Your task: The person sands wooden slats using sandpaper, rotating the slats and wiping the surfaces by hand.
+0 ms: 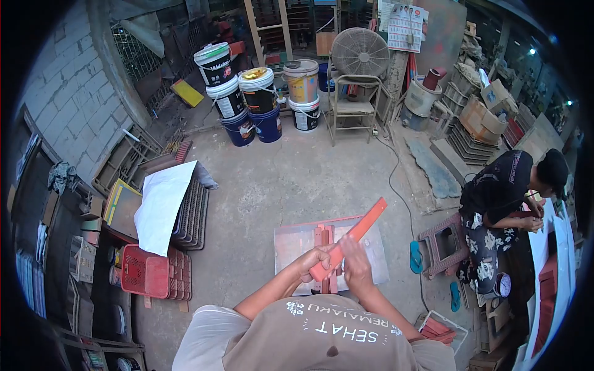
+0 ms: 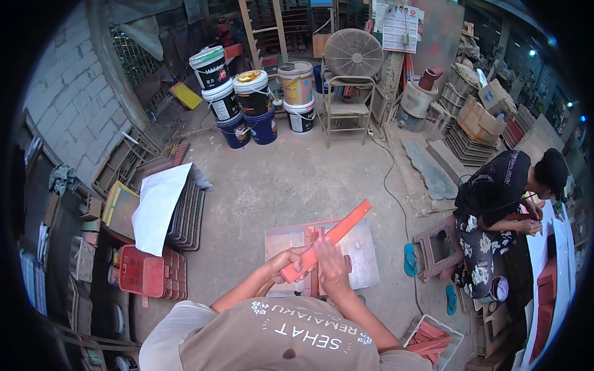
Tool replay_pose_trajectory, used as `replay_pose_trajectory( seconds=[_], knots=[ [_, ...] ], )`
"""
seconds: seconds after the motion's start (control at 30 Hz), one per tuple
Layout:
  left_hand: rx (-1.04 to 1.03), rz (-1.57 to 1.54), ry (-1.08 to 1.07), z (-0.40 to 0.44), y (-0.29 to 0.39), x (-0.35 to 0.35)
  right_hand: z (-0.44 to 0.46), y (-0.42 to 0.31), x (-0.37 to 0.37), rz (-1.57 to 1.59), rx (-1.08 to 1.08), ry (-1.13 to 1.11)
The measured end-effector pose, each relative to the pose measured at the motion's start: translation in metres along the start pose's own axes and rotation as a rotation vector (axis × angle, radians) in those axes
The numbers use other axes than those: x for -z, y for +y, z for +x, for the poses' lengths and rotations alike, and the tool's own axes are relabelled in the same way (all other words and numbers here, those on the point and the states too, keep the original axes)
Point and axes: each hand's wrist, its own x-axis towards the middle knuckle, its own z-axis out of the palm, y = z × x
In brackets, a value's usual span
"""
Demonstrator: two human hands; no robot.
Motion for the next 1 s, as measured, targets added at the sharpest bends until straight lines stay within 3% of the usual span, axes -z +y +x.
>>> replay_pose_trajectory(
  seconds=[0.1, 0.2, 0.5, 0.73, 0.9, 1.0],
  knots=[
    [0.022, 0.017, 0.012, -0.003, 0.001, -0.004, -0.001, 0.005, -0.001, 0.053, -0.157, 0.048],
    [-0.018, 0.019, 0.011, -0.006, 0.001, -0.005, -0.01, -0.01, -0.002, 0.086, -0.014, 0.04],
    [-0.085, 0.159, 0.123, -0.013, 0.001, -0.012, -0.003, -0.017, 0.007, -0.083, -0.129, 0.024],
    [-0.087, 0.126, 0.101, -0.015, 0.0, -0.016, -0.01, -0.024, 0.016, 0.084, -0.054, 0.039],
    [-0.132, 0.171, 0.103, -0.02, 0.005, -0.032, -0.011, -0.005, 0.016, -0.094, -0.122, 0.042],
    [-0.115, 0.161, 0.066, -0.018, 0.002, -0.026, -0.019, -0.028, 0.018, -0.022, -0.106, 0.0]
  ],
)
